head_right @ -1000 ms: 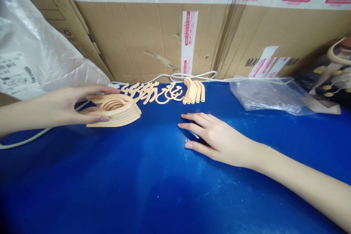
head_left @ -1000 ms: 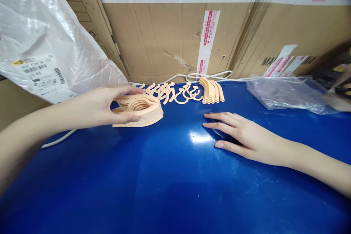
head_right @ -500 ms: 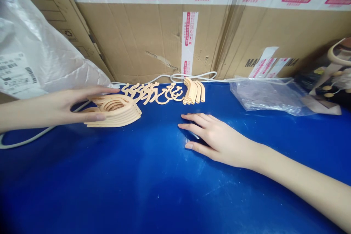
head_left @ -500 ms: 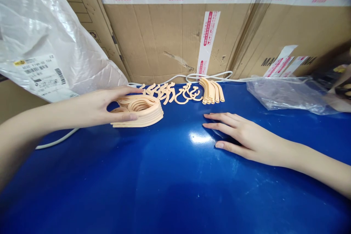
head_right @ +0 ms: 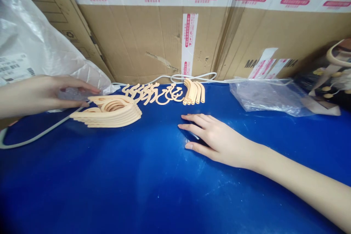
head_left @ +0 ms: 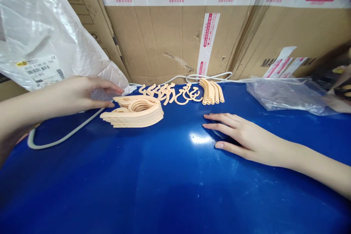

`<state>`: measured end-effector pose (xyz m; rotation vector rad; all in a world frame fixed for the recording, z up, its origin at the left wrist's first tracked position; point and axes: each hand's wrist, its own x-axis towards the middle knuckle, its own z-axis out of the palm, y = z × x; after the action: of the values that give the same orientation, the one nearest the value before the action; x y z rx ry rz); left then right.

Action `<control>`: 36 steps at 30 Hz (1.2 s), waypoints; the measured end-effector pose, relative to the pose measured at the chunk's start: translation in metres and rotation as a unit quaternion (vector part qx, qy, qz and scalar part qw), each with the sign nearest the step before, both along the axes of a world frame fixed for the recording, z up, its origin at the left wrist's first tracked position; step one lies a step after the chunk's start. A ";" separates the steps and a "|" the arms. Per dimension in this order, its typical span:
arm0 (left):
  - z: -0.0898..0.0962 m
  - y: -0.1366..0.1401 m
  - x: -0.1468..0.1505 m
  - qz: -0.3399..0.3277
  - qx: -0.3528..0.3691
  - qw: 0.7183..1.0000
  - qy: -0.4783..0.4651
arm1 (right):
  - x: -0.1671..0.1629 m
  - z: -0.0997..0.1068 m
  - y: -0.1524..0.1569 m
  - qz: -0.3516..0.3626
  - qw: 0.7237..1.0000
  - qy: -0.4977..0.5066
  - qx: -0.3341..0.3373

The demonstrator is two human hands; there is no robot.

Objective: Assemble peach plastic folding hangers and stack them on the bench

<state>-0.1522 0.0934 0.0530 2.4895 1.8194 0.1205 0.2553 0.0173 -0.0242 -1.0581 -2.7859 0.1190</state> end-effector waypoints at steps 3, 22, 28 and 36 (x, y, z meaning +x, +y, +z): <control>-0.005 0.005 -0.005 -0.028 -0.008 1.000 -0.004 | 0.000 0.000 0.000 -0.001 1.000 -0.001 0.000; -0.011 0.011 -0.011 -0.054 -0.021 0.998 -0.010 | 0.000 0.001 0.000 0.003 1.000 0.003 -0.004; -0.012 0.011 -0.013 -0.069 -0.014 0.997 -0.012 | 0.000 0.001 0.000 0.001 1.000 -0.011 -0.002; -0.014 0.011 -0.007 -0.067 -0.001 0.998 0.015 | 0.000 0.001 0.000 0.003 1.000 0.009 -0.006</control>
<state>-0.1597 0.1043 0.0392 2.6167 1.6552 0.0749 0.2550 0.0172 -0.0232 -1.0463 -2.7766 0.1462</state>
